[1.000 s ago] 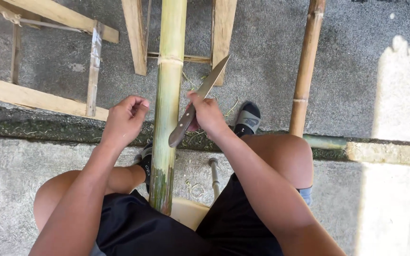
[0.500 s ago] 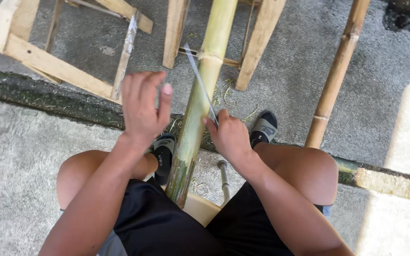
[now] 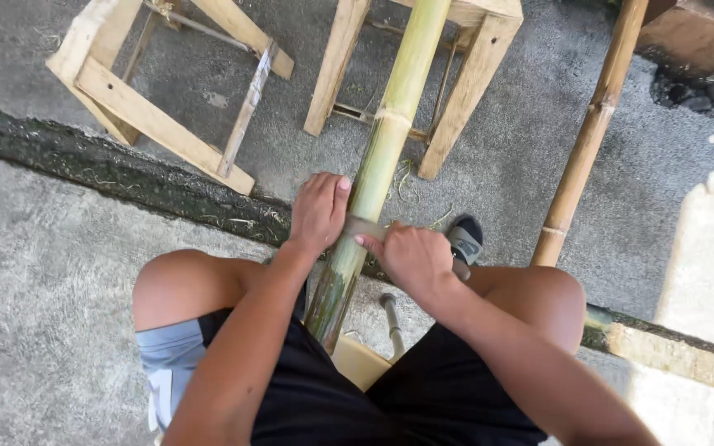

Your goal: The recorder is using a small knife to peel or scrape a segment of green bamboo while seated outside.

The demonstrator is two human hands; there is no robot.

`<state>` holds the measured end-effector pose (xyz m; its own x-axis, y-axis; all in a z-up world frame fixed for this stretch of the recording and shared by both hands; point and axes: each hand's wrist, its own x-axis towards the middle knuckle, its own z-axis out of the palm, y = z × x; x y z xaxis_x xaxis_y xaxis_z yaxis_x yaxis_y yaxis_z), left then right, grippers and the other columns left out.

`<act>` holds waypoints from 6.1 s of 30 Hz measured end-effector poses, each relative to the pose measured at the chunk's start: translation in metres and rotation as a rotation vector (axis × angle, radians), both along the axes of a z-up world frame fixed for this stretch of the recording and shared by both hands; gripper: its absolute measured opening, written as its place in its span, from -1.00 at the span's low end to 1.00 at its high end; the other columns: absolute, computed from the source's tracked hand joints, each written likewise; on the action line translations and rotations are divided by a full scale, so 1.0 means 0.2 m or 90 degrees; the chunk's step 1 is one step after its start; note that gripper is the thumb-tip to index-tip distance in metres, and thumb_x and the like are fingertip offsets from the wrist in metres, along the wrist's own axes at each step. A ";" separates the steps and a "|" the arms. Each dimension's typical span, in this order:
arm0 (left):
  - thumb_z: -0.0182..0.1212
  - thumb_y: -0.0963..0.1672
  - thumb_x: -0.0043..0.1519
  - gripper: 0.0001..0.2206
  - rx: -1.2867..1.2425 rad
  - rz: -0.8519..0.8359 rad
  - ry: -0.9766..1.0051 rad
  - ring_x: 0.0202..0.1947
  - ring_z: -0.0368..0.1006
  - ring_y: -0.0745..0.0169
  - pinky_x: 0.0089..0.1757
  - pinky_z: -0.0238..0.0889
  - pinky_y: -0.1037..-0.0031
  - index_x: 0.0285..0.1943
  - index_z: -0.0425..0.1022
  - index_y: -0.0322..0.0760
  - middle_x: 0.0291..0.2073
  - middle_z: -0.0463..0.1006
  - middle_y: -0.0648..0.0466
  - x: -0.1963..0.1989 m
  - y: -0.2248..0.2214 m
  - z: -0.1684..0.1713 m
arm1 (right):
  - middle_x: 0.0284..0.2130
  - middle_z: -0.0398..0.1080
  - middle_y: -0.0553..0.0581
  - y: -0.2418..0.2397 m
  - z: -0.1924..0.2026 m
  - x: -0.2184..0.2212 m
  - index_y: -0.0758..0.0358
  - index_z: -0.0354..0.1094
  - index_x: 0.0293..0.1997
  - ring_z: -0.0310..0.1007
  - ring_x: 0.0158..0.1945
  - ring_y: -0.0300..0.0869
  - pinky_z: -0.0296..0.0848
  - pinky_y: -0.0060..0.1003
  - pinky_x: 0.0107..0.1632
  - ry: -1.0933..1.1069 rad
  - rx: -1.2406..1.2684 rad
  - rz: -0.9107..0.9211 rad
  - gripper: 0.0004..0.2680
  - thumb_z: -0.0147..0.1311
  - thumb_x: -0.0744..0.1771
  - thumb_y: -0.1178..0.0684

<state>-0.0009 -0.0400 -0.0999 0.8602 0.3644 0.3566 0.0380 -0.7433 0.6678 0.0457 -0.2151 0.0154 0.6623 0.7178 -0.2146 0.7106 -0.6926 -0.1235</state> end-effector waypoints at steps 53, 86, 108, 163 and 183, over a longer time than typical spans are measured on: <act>-0.33 0.09 0.50 -0.48 -0.155 -0.047 -0.007 0.22 0.36 -0.16 0.13 0.27 0.15 0.42 0.21 -0.35 0.21 0.43 -0.19 0.34 0.07 -0.04 | -0.44 0.55 0.29 0.18 0.17 0.29 0.29 0.55 -0.35 0.61 -0.30 0.06 0.55 -0.08 -0.23 0.027 -0.252 -0.016 -0.37 -0.38 0.39 -0.52; -0.31 0.10 0.48 -0.50 -0.128 -0.045 -0.048 0.29 0.34 -0.18 0.22 0.23 0.13 0.44 0.26 -0.18 0.30 0.41 -0.17 0.85 0.24 -0.05 | -0.46 0.51 0.22 0.29 0.10 0.59 0.20 0.56 -0.35 0.60 -0.29 0.01 0.52 -0.08 -0.26 -0.120 -0.159 -0.096 -0.42 -0.34 0.41 -0.50; -0.30 0.07 0.44 -0.53 -0.128 0.017 0.097 0.15 0.42 -0.15 0.04 0.32 0.11 0.37 0.25 -0.25 0.15 0.48 -0.15 0.24 0.03 -0.02 | -0.54 0.53 0.24 0.12 0.04 0.20 0.29 0.54 -0.42 0.60 -0.42 0.03 0.54 -0.07 -0.34 -0.012 -0.185 -0.017 -0.38 -0.32 0.38 -0.53; -0.37 0.09 0.50 -0.48 0.002 -0.013 -0.048 0.21 0.37 -0.29 0.15 0.26 0.09 0.37 0.20 -0.40 0.20 0.42 -0.28 0.47 0.11 0.01 | -0.73 0.40 0.18 0.09 -0.03 0.38 0.25 0.43 -0.64 0.48 -0.62 -0.05 0.44 -0.14 -0.52 -0.052 -0.098 -0.020 -0.36 -0.32 0.36 -0.56; -0.35 0.08 0.46 -0.48 -0.054 -0.013 0.035 0.15 0.41 -0.21 0.04 0.33 0.12 0.41 0.18 -0.36 0.19 0.40 -0.26 0.57 0.10 0.05 | -0.67 0.41 0.17 0.08 -0.01 0.49 0.27 0.45 -0.56 0.54 -0.54 -0.05 0.47 -0.13 -0.48 -0.053 -0.135 -0.033 -0.34 -0.38 0.36 -0.58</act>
